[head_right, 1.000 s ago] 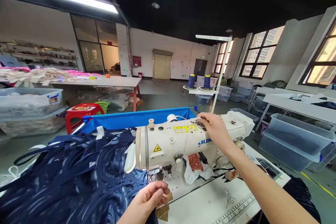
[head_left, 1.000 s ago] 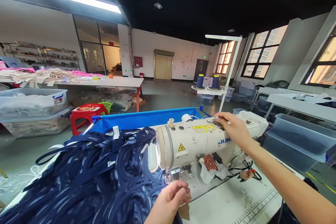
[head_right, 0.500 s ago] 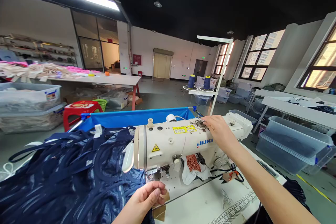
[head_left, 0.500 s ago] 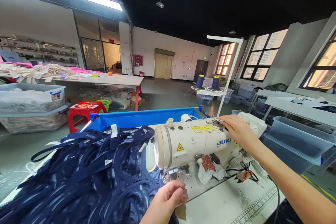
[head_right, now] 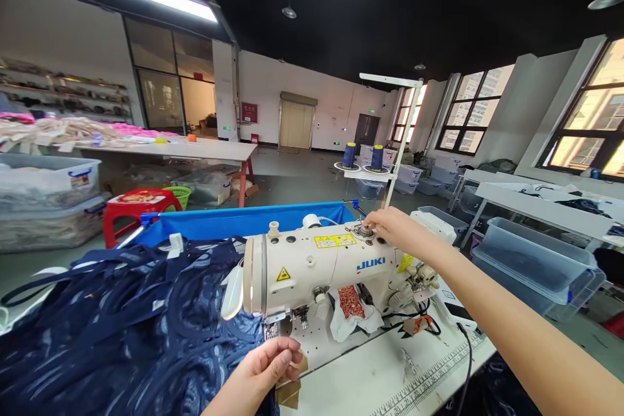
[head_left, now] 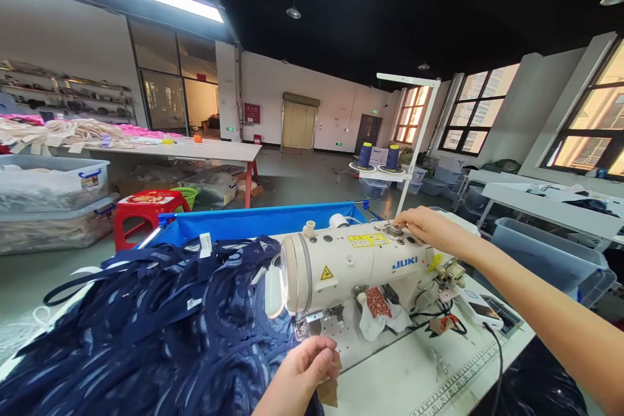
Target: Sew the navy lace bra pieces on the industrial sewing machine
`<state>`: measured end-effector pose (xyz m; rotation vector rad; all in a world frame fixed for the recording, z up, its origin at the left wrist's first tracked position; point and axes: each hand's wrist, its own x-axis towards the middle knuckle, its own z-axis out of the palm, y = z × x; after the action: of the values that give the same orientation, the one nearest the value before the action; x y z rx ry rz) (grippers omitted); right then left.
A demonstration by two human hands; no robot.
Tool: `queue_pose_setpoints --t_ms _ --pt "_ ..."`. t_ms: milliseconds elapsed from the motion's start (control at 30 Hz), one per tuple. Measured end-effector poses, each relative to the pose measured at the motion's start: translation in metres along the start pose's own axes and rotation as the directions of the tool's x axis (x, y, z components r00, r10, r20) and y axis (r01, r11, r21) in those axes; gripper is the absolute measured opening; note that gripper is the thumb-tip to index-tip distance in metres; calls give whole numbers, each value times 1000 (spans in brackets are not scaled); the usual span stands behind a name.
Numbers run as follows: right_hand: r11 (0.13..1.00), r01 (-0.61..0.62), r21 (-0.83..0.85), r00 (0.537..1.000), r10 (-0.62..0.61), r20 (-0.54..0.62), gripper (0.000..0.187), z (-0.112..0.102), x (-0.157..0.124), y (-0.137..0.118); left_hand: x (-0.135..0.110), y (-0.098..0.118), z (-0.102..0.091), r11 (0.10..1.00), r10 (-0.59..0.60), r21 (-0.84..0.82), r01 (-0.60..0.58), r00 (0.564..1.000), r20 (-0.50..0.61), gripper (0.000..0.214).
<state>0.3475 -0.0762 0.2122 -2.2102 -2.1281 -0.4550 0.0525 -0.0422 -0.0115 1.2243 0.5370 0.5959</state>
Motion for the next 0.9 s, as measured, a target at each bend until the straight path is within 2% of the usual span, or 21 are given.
queue_pose_setpoints --t_ms 67,133,233,333,400,500,567,633,733,833,900 --pt "978 -199 -63 979 196 -54 38 -6 3 4 0 0 0 1000 -1 -4 1 1000 1 50" --pt "922 -368 -121 927 354 -122 42 -9 1 13 0 0 -1 1000 -3 -16 3 1000 3 51" --pt "842 -500 -201 866 488 -110 42 -10 -12 30 1 -1 -3 999 -10 -33 11 1000 16 53" --pt "824 -499 -268 852 523 22 30 -7 -33 43 3 -2 -5 999 -9 -37 10 1000 20 54" --pt "854 -437 -283 867 483 120 23 -4 -46 41 5 -4 -5 1000 -10 -26 11 1000 22 56" --pt "926 -277 -258 922 331 200 23 2 -60 18 6 -7 -5 1000 -19 -15 19 999 27 59" --pt "958 -165 -235 954 215 208 23 5 -61 -2 6 -8 -4 1000 -12 -27 12 1000 19 57" --pt "966 -108 -236 969 155 192 21 7 -53 -17 4 -7 -2 999 -8 -44 8 1000 1 53" --pt "951 -164 -262 970 204 134 20 6 -33 -14 1 -3 -1 999 -13 -52 13 1000 0 50" --pt "926 -288 -242 946 314 77 19 6 -23 18 -1 2 -1 998 -25 -59 27 999 30 52" --pt "902 -380 -205 916 397 47 19 6 -31 42 -1 5 -2 998 -31 -58 32 999 25 52"
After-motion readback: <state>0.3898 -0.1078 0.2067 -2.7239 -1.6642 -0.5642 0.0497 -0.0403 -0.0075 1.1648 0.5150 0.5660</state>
